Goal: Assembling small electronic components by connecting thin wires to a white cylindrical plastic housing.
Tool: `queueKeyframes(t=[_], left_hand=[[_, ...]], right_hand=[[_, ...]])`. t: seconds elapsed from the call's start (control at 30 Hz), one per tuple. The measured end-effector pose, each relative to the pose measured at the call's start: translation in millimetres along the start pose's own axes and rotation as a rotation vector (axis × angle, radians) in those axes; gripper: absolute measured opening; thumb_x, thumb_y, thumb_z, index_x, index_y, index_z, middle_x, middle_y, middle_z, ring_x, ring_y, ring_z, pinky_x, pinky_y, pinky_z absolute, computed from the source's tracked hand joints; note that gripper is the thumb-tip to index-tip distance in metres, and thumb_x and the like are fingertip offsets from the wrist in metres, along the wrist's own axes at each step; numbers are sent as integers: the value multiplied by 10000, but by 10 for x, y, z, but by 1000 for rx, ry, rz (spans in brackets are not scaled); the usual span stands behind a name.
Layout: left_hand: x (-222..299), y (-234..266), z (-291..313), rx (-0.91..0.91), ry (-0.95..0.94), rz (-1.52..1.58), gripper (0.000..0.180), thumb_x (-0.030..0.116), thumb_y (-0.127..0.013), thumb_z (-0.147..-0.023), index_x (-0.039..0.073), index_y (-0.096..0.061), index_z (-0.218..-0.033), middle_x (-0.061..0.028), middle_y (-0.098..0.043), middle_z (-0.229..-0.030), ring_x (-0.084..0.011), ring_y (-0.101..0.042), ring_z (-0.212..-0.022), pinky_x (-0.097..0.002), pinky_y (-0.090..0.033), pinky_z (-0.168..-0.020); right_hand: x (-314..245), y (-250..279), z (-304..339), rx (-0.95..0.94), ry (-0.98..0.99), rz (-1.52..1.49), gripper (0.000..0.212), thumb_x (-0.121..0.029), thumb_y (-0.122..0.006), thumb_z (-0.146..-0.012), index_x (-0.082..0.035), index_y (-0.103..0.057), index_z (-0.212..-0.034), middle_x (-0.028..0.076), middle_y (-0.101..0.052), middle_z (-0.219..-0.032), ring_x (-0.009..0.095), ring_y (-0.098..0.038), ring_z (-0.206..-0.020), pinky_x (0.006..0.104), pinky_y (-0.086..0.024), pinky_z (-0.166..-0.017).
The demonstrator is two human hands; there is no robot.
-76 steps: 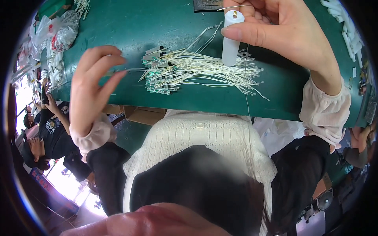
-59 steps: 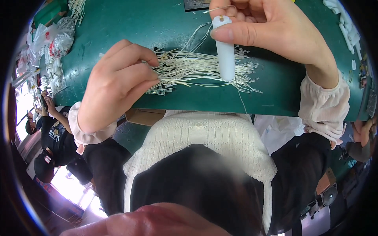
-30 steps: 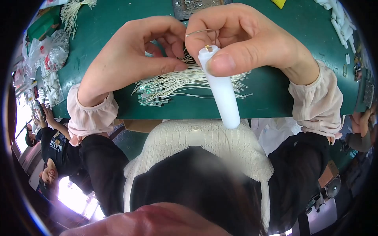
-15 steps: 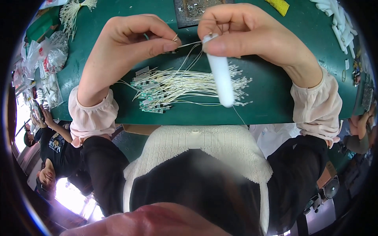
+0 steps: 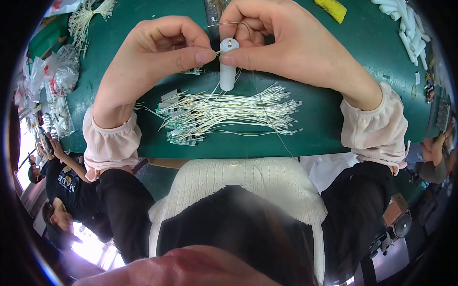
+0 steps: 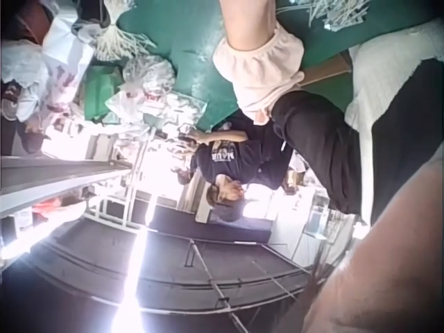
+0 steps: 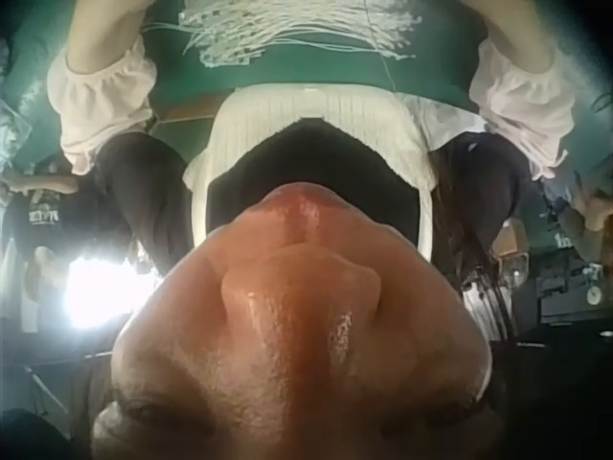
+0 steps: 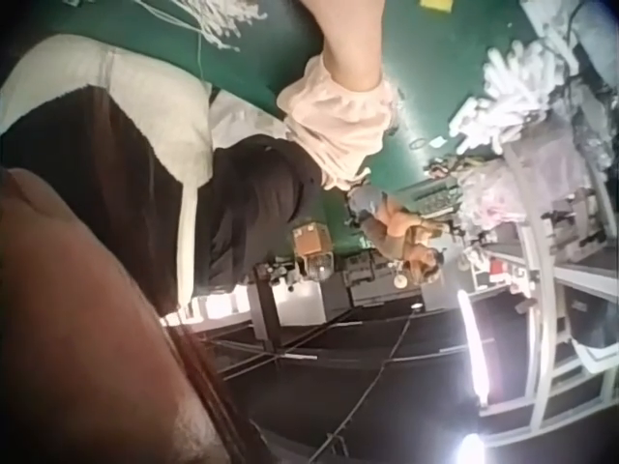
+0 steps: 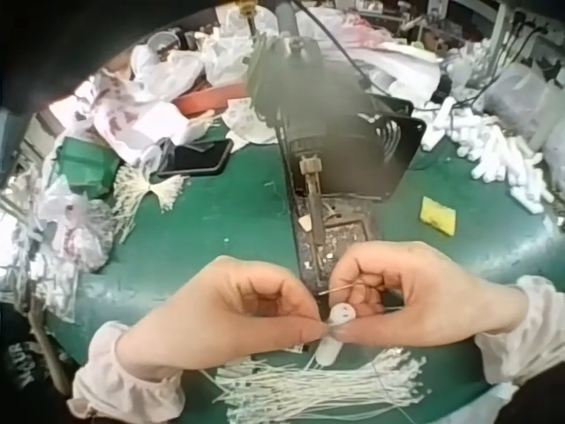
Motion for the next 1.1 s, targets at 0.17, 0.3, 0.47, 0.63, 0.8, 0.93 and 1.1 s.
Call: queueKeyframes(t=[0.17, 0.3, 0.47, 0.63, 0.8, 0.93, 1.1], left_hand=[[-62, -68, -61, 4, -48, 101, 66, 19, -697, -959, 7, -680, -1023, -42, -670, -1053, -99, -647, -940, -246, -535, -822], [-164, -65, -71, -26, 17, 271, 50, 15, -680, -969, 3, -668, -1016, -75, -664, -1159, -137, -653, -998, -290, -552, -850], [120, -88, -4, -381, -885, 66, 49, -12, -653, -984, 21, -641, -1018, -35, -695, -995, -65, -619, -905, -211, -499, -796], [39, -76, -119, -196, -339, 260, 30, 3, -643, -996, 22, -639, -1019, -28, -701, -994, -79, -646, -908, -213, -509, -846], [-540, 102, -100, 46, 237, 477, 11, 14, -635, -1003, 19, -633, -1012, -56, -709, -1053, -101, -670, -924, -231, -537, -865], [-77, 63, -198, -145, -337, 405, 19, 13, -634, -1002, 5, -617, -999, -97, -708, -1119, -128, -681, -917, -247, -554, -856], [-442, 166, -151, 68, 80, 666, 35, 11, -642, -995, 0, -608, -1000, -116, -708, -1127, -154, -686, -912, -262, -559, -840]], right_hand=[[-32, 84, 43, 68, 57, 112, 289, -5, -776, -847, -41, -655, -1107, -75, -495, -756, 20, -441, -697, 203, -364, -649], [-22, 50, 15, 92, 78, 140, 291, 6, -776, -848, -35, -668, -1115, -74, -495, -756, 16, -441, -696, 197, -364, -644], [-66, -30, -42, 109, 113, 172, 283, -14, -772, -877, -28, -665, -1138, -75, -497, -764, 8, -433, -695, 183, -357, -643], [-96, 18, -269, 89, 514, 36, 227, -25, -759, -896, -25, -675, -1107, -38, -539, -692, 42, -478, -618, 223, -393, -558], [84, -31, -247, 105, -64, 98, 230, -32, -728, -943, -8, -617, -1143, -44, -542, -748, 17, -470, -672, 193, -381, -593], [-93, 60, -120, -103, 1082, -450, 163, -81, -601, -1039, -9, -493, -1139, -18, -561, -768, 30, -483, -674, 188, -382, -606], [-87, 37, -54, 101, -66, -85, 158, -149, -539, -1082, -20, -448, -1091, 2, -564, -758, 40, -485, -660, 183, -377, -597]])
Point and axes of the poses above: each hand's wrist, its own z-axis away from the middle knuckle, its own y-axis out of the back of the hand, x = y × z, the point moved 9 cm from there along -z, towards the middle knuckle
